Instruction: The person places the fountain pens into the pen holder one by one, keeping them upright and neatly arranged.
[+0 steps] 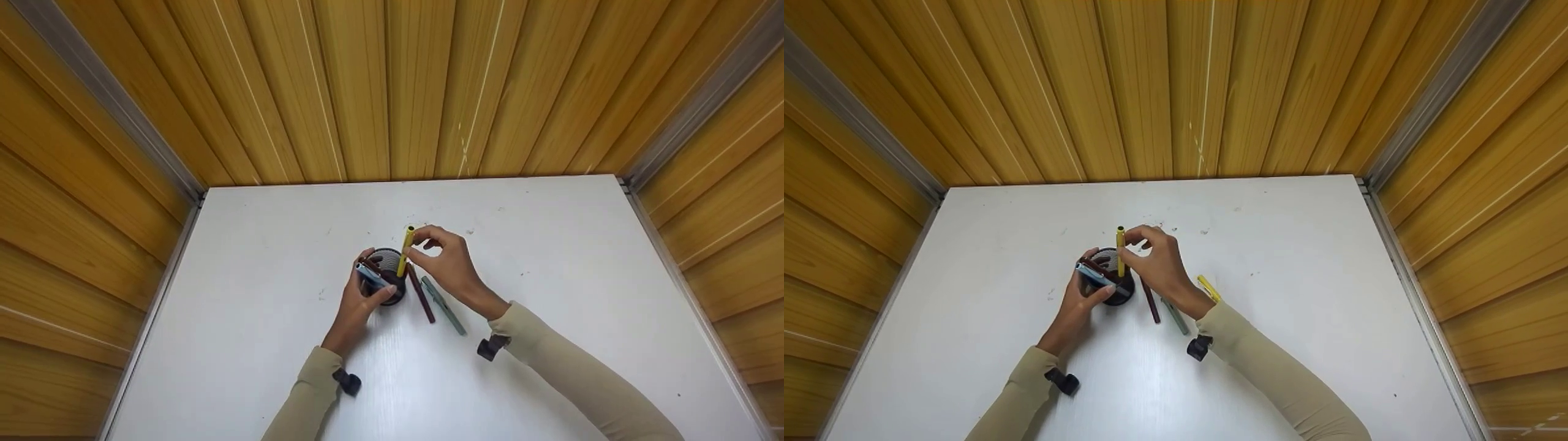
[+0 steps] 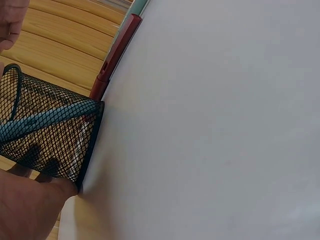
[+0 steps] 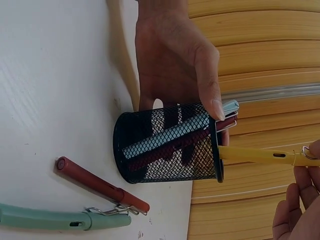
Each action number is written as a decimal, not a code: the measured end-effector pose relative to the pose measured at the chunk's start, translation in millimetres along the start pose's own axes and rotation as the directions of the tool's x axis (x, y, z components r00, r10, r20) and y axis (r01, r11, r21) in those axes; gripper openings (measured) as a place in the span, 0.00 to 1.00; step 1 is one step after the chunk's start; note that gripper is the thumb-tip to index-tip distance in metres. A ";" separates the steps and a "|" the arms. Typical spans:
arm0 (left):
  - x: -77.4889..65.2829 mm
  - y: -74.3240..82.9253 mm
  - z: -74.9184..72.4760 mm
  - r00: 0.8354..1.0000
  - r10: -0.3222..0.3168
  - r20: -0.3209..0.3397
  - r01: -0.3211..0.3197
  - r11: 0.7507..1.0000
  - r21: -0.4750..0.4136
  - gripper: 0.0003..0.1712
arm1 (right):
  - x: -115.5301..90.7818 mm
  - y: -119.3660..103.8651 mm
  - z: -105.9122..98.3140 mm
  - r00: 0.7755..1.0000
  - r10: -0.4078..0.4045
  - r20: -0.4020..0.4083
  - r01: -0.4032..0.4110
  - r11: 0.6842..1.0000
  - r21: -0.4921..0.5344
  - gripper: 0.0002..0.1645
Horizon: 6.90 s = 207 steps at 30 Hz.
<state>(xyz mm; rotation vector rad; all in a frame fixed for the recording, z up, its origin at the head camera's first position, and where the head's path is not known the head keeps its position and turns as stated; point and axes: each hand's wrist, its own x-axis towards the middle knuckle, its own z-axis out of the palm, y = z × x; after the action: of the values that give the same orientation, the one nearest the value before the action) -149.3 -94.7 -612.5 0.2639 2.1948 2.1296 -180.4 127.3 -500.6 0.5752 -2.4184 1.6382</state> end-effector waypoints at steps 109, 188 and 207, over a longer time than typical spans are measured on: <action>-0.2 1.7 -1.2 1.000 0.010 0.026 -0.009 0.999 -0.033 0.53 | -87.3 117.4 -67.0 0.939 0.327 -0.103 -0.340 0.927 -0.160 0.13; -0.7 0.2 -3.0 0.999 0.035 0.018 -0.035 0.999 -0.003 0.51 | -95.1 113.7 -75.8 0.945 0.261 -0.197 -0.311 0.904 -0.292 0.10; -3.1 4.6 6.3 1.000 0.005 -0.002 -0.005 1.000 0.004 0.52 | -77.6 98.2 -83.4 0.945 0.239 -0.224 -0.286 0.935 -0.209 0.09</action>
<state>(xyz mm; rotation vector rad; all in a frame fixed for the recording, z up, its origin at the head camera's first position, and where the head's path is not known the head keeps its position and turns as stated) -144.9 -88.9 -608.3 0.2683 2.2020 2.1296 -155.6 253.1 -579.3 0.0478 -2.5755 1.3799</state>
